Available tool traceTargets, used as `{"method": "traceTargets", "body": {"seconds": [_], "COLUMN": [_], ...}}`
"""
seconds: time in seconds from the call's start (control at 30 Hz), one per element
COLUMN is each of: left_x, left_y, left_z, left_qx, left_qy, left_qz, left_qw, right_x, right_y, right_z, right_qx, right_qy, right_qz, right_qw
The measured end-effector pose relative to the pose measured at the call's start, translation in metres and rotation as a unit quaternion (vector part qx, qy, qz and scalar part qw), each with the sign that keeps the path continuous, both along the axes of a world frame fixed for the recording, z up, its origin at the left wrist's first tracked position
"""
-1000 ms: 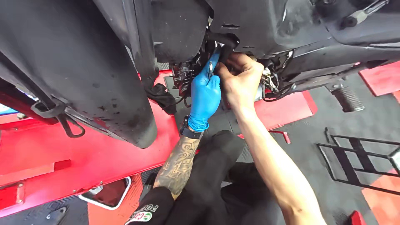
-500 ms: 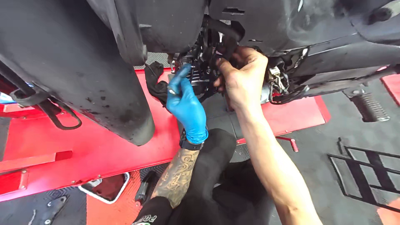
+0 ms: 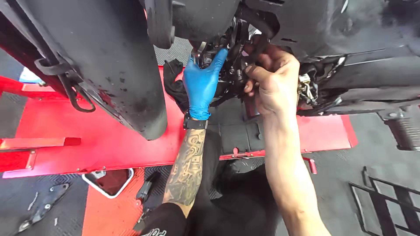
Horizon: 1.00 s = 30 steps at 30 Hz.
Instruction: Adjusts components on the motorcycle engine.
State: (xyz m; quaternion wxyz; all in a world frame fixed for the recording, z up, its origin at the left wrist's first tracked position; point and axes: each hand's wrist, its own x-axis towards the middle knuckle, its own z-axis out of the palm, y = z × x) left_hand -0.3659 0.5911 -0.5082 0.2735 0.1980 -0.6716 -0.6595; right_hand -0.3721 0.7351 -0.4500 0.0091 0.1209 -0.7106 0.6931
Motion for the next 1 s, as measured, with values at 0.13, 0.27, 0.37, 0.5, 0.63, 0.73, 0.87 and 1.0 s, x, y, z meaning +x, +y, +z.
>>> {"method": "traceTargets", "body": {"seconds": [0.13,0.27,0.37,0.5,0.63,0.73,0.87,1.0], "left_x": [-0.01,-0.015,-0.014,-0.013,-0.011,-0.01,-0.009,-0.01], "left_y": [-0.004,0.002,0.004,0.01,0.014,0.015,0.017,0.019], "left_z": [0.002,0.002,0.002,0.006,0.011,0.013,0.015,0.016], "left_qx": [-0.089,-0.121,-0.133,-0.115,-0.121,-0.098,-0.079,-0.077], "left_qy": [-0.018,-0.022,-0.011,0.01,-0.019,-0.014,-0.002,0.026], "left_qz": [0.012,0.076,0.102,0.13,0.149,0.157,0.155,0.161], "left_qw": [0.996,0.99,0.986,0.985,0.981,0.983,0.985,0.984], "right_x": [0.001,0.0,0.002,0.0,0.005,0.012,0.013,0.014], "right_y": [-0.005,-0.01,-0.013,-0.016,-0.017,-0.017,-0.016,-0.019], "right_z": [0.001,0.003,0.001,-0.003,-0.001,0.001,0.001,0.003], "right_qx": [-0.029,-0.046,-0.044,-0.035,-0.03,-0.015,-0.037,-0.063], "right_qy": [-0.002,0.006,0.004,0.02,0.019,0.007,-0.006,-0.018], "right_qz": [-0.012,-0.023,-0.035,-0.053,-0.057,-0.051,-0.043,-0.052], "right_qw": [1.0,0.999,0.998,0.998,0.998,0.999,0.998,0.996]}}
